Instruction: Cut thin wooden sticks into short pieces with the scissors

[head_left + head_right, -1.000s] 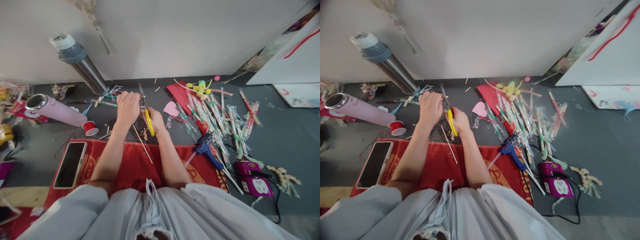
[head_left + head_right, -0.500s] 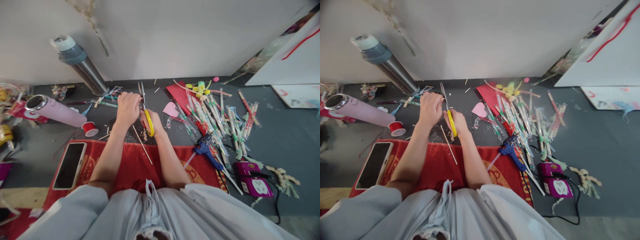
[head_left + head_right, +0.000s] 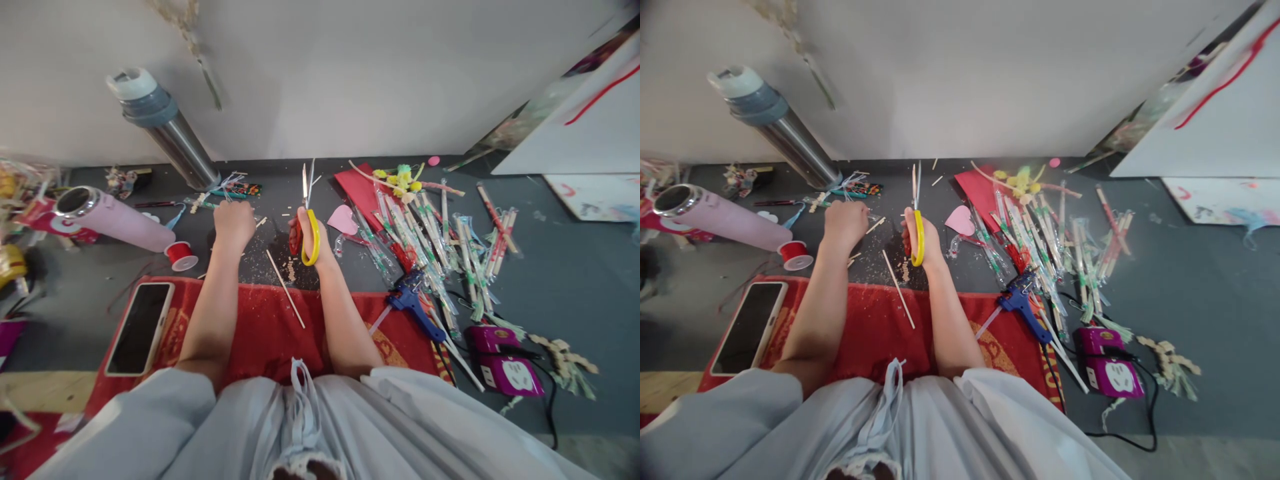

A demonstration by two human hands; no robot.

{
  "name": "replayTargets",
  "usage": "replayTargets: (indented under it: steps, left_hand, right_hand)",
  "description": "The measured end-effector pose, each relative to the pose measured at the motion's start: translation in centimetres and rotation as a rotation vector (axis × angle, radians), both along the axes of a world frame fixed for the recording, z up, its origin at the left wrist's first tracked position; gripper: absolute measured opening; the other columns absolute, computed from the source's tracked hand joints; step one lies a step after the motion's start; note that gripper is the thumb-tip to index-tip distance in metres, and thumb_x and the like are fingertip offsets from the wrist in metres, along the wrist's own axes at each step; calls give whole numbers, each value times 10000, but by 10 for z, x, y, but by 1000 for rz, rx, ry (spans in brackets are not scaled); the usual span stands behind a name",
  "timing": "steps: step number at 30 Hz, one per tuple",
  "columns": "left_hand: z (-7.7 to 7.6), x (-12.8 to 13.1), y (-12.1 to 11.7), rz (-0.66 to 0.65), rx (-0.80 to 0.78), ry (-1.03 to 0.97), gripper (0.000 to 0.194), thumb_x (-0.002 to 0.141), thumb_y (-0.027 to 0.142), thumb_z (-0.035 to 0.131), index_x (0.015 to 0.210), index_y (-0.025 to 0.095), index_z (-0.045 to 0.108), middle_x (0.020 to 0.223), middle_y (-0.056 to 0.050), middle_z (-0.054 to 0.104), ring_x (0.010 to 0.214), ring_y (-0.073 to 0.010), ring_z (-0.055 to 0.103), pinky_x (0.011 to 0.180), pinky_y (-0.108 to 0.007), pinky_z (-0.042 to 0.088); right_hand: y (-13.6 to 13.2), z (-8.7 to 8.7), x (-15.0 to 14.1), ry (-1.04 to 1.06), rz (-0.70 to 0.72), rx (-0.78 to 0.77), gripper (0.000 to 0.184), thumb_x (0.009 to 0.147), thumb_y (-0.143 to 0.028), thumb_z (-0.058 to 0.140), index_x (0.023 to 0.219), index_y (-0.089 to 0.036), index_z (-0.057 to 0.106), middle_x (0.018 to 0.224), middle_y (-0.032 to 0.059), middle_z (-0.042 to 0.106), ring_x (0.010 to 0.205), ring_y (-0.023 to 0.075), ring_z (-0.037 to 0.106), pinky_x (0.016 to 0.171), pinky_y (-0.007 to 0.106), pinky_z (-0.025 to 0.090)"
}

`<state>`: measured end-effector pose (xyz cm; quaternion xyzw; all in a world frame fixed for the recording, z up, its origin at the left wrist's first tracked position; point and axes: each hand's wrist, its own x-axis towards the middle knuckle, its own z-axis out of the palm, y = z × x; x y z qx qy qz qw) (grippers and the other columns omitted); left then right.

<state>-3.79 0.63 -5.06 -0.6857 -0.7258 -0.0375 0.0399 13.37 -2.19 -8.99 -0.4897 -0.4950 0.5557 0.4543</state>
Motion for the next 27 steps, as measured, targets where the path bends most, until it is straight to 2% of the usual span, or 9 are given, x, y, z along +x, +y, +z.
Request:
replayTargets:
  steps: [3, 7, 11, 15, 20, 27]
  left_hand:
    - [-2, -7, 3, 33, -138, 9, 278, 803, 172, 475, 925, 119, 719, 951, -233, 715, 972, -381, 622, 790, -478, 476]
    - [2, -3, 2, -11, -43, -112, 286, 844, 217, 457, 930, 163, 724, 941, -187, 728, 922, -330, 639, 797, -440, 475]
    - [17, 11, -5, -147, 208, -403, 310, 928, 308, 409, 999, 208, 694, 916, -88, 738, 869, -218, 645, 815, -339, 483]
    - [37, 25, -17, -247, 312, -582, 311, 952, 341, 409, 1090, 206, 653, 879, -41, 726, 791, -146, 641, 740, -260, 487]
    - [49, 34, -27, -279, 299, -574, 226, 934, 339, 461, 936, 209, 646, 782, -22, 681, 702, -138, 600, 690, -269, 472]
    - [41, 28, -21, -324, 276, -436, 188, 922, 220, 423, 874, 209, 605, 890, -54, 675, 879, -182, 622, 827, -317, 484]
  right_hand:
    - [2, 6, 2, 150, -36, -182, 709, 829, -827, 235, 825, -191, 548, 625, 18, 525, 487, 135, 512, 495, 331, 497]
    - [2, 6, 4, 98, -18, -199, 679, 843, -801, 284, 835, -185, 569, 629, 20, 522, 502, 147, 510, 516, 344, 486]
    - [0, 4, 5, -100, -4, -31, 592, 858, -759, 336, 808, -206, 540, 652, 10, 547, 583, 149, 538, 581, 299, 459]
    - [-4, 10, 6, -372, -17, 199, 483, 851, -686, 455, 818, -207, 510, 764, 15, 592, 703, 145, 542, 685, 277, 420]
    - [-7, 16, 6, -491, 30, 299, 461, 862, -662, 470, 839, -202, 482, 825, 35, 580, 741, 149, 514, 717, 275, 400]
    - [-8, 13, 6, -563, 40, 352, 469, 865, -653, 488, 900, -186, 518, 858, 56, 583, 806, 178, 537, 768, 303, 422]
